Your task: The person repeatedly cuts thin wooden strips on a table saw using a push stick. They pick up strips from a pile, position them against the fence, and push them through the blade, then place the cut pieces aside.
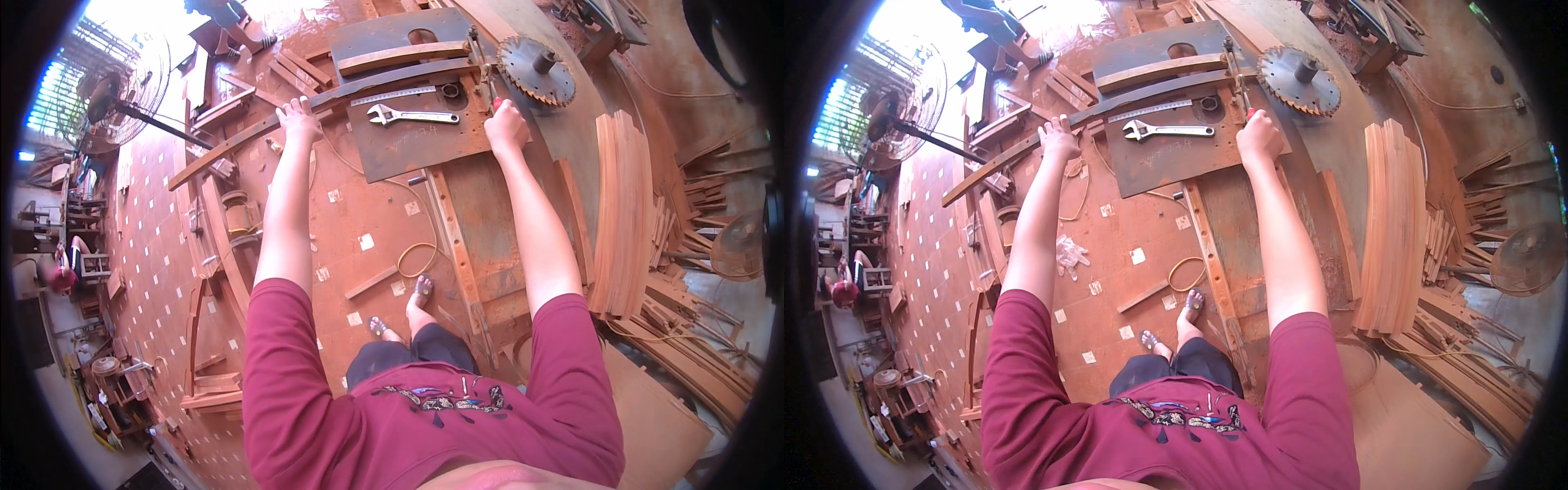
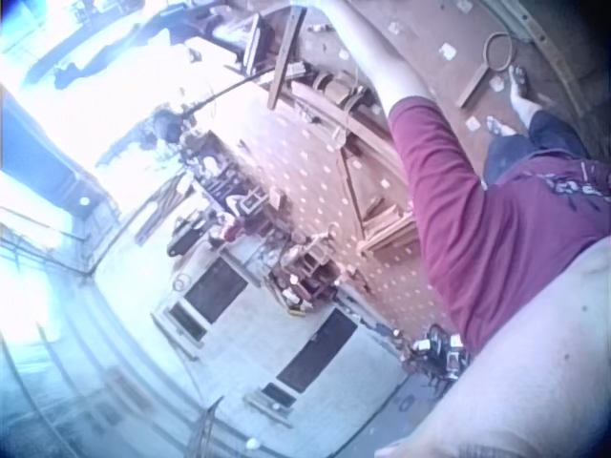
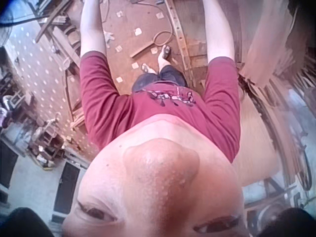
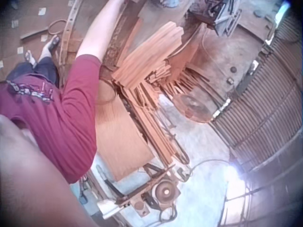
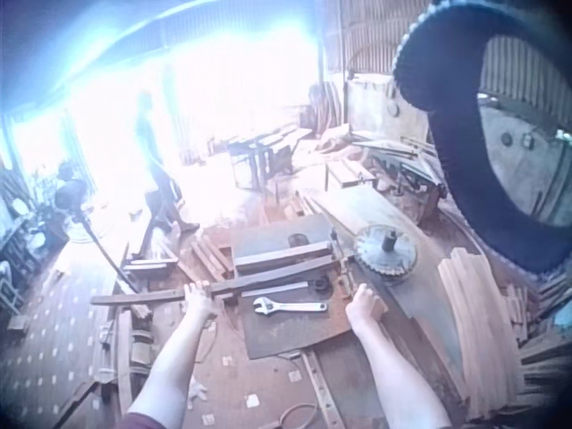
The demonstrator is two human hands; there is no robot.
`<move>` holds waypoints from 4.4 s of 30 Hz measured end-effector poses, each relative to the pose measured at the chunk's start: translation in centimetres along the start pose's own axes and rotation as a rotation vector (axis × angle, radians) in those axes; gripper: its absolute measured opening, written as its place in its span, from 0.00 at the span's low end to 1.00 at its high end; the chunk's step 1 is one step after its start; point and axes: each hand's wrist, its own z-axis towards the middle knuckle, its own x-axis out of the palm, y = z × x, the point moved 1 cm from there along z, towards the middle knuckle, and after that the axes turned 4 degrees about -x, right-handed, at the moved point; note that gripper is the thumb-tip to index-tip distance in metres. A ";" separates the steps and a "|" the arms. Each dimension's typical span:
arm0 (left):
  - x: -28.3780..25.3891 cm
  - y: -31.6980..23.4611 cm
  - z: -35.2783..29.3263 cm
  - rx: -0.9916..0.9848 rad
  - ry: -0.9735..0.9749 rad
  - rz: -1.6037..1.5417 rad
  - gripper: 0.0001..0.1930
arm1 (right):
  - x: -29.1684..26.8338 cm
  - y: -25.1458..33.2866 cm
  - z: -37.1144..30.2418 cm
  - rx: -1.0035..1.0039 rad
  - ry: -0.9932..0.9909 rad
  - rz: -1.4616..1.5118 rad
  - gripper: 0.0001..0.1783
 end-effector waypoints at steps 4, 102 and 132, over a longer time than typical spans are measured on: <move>-0.5 -1.0 2.5 -0.110 0.055 0.058 0.48 | 0.7 1.3 1.7 -0.009 -0.017 0.019 0.13; 3.9 0.6 1.0 0.122 -0.139 -0.244 0.42 | 1.5 -6.6 -2.8 -0.023 0.018 0.523 0.18; 7.6 -1.3 -28.4 -0.036 -0.087 -0.180 0.42 | -6.2 -19.1 -24.7 -0.048 0.240 0.536 0.28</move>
